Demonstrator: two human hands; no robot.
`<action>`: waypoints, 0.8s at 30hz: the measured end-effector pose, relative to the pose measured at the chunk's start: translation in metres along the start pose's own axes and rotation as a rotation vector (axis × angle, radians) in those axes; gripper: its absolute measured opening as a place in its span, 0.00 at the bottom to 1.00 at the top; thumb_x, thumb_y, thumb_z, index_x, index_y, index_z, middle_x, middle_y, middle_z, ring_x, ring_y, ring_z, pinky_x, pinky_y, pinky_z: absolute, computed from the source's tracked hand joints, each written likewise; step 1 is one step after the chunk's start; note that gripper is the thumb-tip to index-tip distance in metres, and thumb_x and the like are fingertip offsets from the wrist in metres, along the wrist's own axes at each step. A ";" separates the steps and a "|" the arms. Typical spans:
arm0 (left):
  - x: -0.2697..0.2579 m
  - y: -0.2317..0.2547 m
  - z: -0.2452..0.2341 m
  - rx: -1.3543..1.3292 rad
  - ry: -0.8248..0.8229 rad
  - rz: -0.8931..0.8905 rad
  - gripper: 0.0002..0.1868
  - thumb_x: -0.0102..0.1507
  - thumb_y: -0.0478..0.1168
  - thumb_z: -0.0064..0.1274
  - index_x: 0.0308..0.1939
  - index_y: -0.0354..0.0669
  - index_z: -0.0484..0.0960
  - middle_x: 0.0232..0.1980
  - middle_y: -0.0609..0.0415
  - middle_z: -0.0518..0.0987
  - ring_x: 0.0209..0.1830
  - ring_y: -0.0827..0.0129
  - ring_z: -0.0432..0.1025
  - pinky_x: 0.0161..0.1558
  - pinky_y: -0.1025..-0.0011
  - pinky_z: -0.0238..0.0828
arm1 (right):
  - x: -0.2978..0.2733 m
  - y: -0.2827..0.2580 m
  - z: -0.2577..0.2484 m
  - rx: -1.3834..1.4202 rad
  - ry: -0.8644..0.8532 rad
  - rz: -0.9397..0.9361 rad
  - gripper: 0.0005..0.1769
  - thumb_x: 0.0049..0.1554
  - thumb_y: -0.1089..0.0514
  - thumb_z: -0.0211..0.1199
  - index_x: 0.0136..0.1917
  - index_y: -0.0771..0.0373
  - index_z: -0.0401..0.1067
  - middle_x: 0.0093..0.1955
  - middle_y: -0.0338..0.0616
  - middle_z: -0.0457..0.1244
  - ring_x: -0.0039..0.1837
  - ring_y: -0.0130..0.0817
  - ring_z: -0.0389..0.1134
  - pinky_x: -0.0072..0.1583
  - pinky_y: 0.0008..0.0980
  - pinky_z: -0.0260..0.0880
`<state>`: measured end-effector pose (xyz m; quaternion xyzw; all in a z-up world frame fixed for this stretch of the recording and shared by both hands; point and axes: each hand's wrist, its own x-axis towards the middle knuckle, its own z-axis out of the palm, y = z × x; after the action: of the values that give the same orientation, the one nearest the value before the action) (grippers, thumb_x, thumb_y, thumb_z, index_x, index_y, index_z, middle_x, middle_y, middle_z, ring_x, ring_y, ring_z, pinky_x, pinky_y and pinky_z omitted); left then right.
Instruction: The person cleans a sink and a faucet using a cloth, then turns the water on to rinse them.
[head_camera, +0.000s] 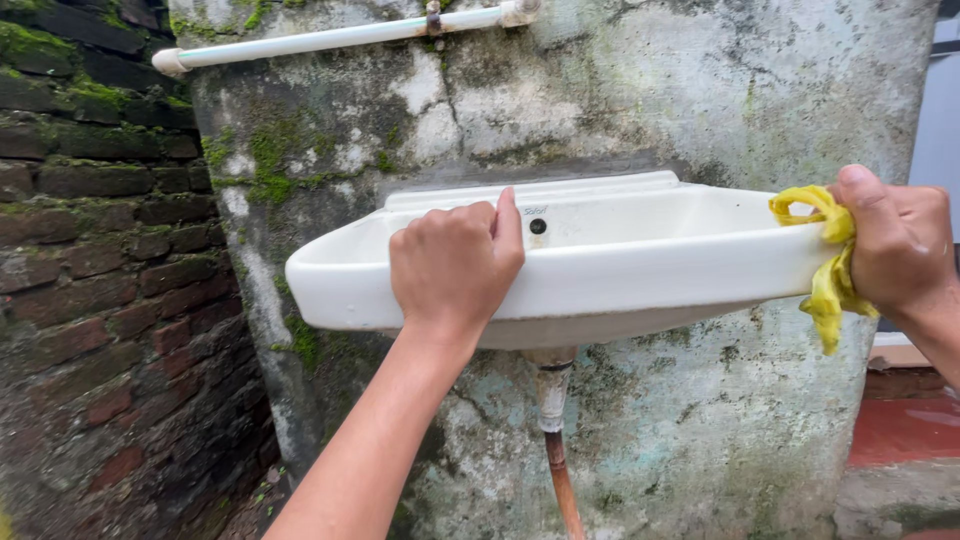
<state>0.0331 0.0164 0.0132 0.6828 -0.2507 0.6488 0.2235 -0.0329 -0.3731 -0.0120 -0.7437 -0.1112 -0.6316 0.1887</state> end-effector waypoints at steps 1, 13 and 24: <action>0.000 0.000 0.001 -0.011 0.005 0.004 0.26 0.67 0.46 0.53 0.13 0.45 0.83 0.10 0.52 0.73 0.06 0.65 0.67 0.13 0.68 0.59 | 0.005 0.010 0.001 0.338 -0.034 0.163 0.26 0.74 0.48 0.45 0.49 0.71 0.75 0.43 0.55 0.69 0.44 0.44 0.71 0.51 0.43 0.73; 0.001 0.007 -0.009 0.035 0.072 0.064 0.25 0.68 0.47 0.54 0.14 0.48 0.82 0.14 0.54 0.75 0.11 0.62 0.70 0.18 0.65 0.62 | 0.012 -0.045 0.016 0.045 0.085 0.370 0.33 0.68 0.45 0.55 0.24 0.63 0.66 0.20 0.37 0.56 0.23 0.31 0.53 0.31 0.38 0.53; 0.001 0.095 0.027 -0.089 0.051 0.265 0.21 0.65 0.48 0.52 0.18 0.46 0.81 0.19 0.51 0.79 0.15 0.60 0.74 0.22 0.63 0.69 | -0.007 -0.119 0.033 -0.313 0.223 -0.311 0.22 0.64 0.54 0.57 0.30 0.60 0.75 0.28 0.48 0.63 0.32 0.48 0.64 0.42 0.47 0.63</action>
<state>-0.0060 -0.0738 0.0109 0.6165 -0.3616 0.6779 0.1720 -0.0523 -0.2508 -0.0069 -0.6637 -0.1036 -0.7406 -0.0173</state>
